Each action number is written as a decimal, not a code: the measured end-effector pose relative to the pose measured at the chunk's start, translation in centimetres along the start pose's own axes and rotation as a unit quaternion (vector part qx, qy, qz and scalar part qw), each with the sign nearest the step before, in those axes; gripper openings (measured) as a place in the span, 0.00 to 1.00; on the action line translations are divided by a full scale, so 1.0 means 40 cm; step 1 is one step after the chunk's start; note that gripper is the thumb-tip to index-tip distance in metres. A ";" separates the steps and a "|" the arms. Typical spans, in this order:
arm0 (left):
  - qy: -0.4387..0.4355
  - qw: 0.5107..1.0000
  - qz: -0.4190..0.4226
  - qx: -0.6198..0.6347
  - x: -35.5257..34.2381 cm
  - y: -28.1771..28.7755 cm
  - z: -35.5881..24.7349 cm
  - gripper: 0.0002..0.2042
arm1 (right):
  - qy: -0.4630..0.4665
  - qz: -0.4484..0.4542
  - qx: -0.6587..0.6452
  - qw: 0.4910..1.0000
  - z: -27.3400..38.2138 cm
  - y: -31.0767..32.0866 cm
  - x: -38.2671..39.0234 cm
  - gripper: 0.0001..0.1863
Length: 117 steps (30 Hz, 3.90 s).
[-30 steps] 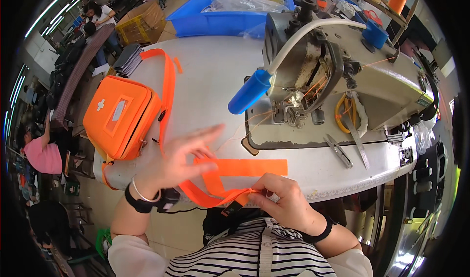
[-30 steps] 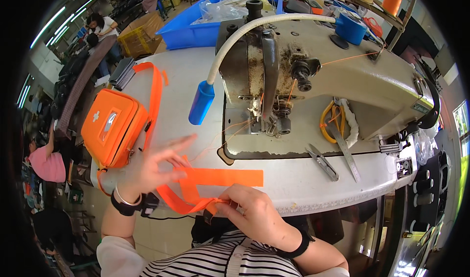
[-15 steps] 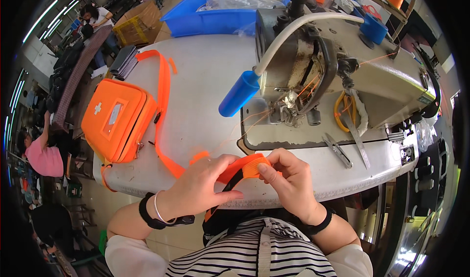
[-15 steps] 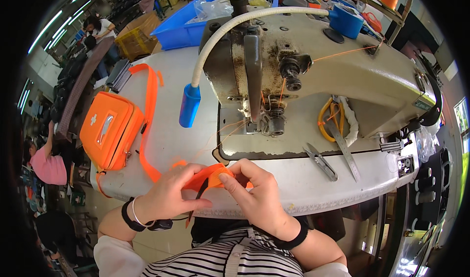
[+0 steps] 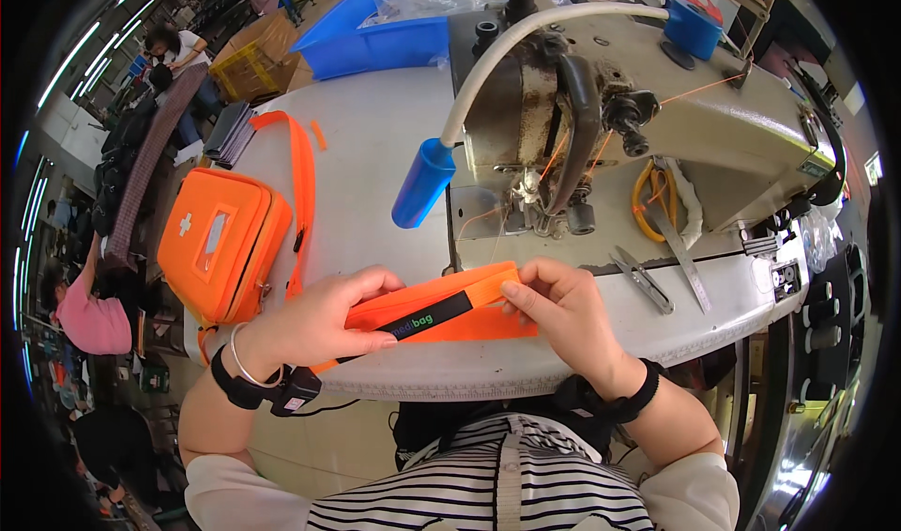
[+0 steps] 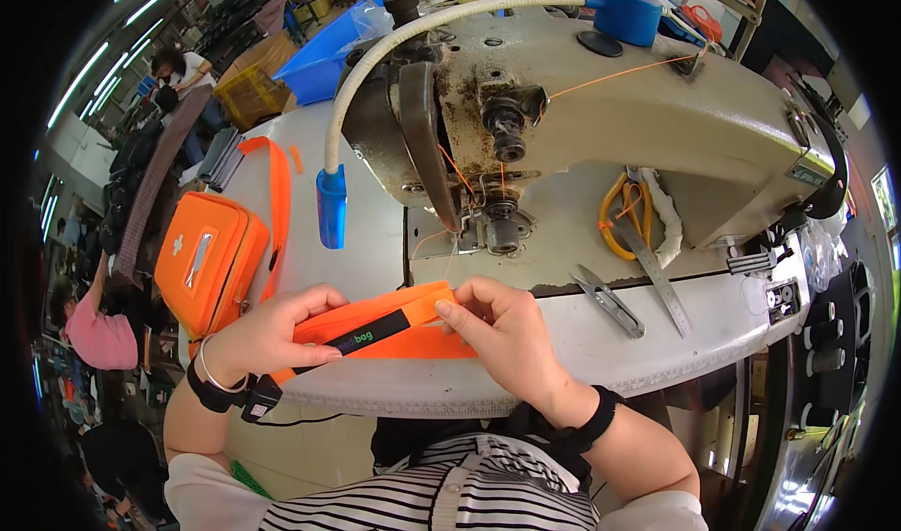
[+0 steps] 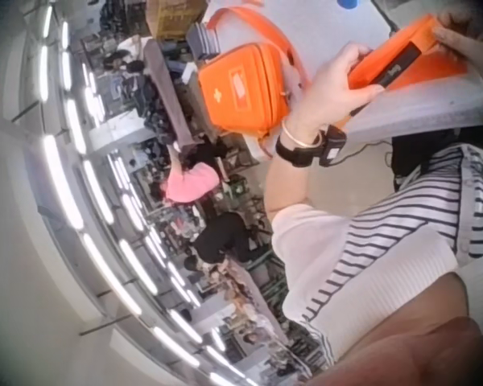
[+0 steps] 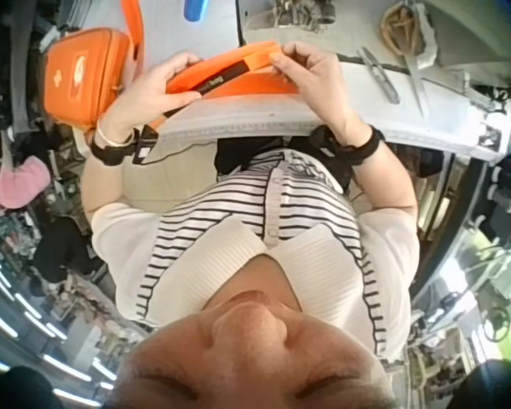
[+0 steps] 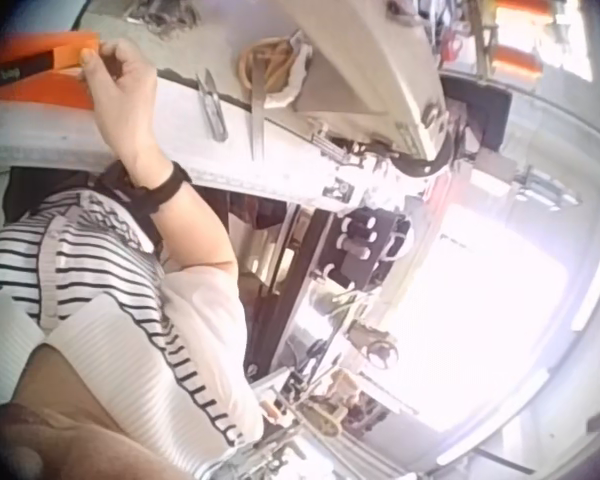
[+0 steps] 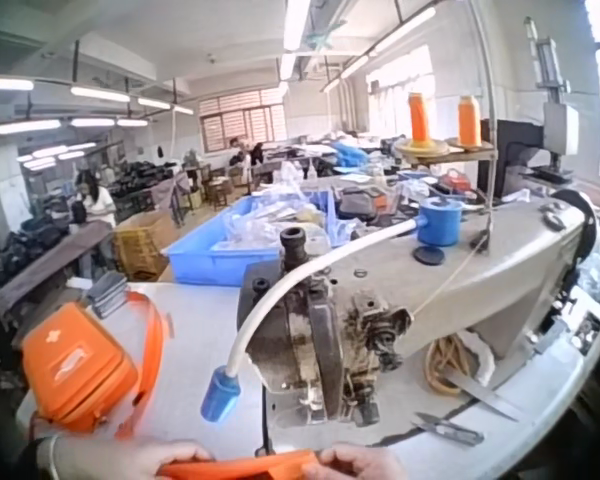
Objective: The person sews orange fabric straps using an industrial sewing machine in a workshop. They repeatedly feed the straps through the machine, stitch them, and trim the excess thread with scissors. The person handles the straps and the machine throughout the process.
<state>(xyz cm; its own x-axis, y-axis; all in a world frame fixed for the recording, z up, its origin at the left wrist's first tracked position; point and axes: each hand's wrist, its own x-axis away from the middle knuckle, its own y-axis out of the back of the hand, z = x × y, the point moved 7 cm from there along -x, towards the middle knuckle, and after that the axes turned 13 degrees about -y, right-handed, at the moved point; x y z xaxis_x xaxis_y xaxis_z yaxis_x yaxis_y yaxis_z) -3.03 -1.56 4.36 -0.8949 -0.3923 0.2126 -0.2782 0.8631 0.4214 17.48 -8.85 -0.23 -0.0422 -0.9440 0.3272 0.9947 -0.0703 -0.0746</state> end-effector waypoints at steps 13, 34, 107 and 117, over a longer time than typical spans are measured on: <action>0.034 0.998 0.049 0.029 -0.038 0.012 0.004 0.17 | -0.017 -0.032 0.124 0.992 0.020 0.063 -0.021 0.11; -0.121 0.878 -0.170 -0.431 -0.014 0.092 0.025 0.12 | -0.015 -0.029 0.089 0.995 0.040 0.071 -0.010 0.09; -0.346 0.849 -0.074 -0.392 -0.183 -0.067 -0.085 0.23 | 0.219 0.005 0.624 0.750 0.095 0.027 -0.011 0.25; -0.141 0.781 -0.197 -0.576 -0.193 0.097 0.011 0.19 | 0.185 0.018 0.627 0.756 0.099 0.033 -0.006 0.26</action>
<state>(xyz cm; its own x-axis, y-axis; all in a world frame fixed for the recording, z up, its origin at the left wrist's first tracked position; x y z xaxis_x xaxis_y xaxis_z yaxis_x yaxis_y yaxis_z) 2.66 4.97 3.98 -0.9051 -0.3304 -0.2678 -0.1985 -0.2289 0.9530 19.17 -7.45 3.33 0.1947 -0.9800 0.0423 0.2916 0.0990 0.9514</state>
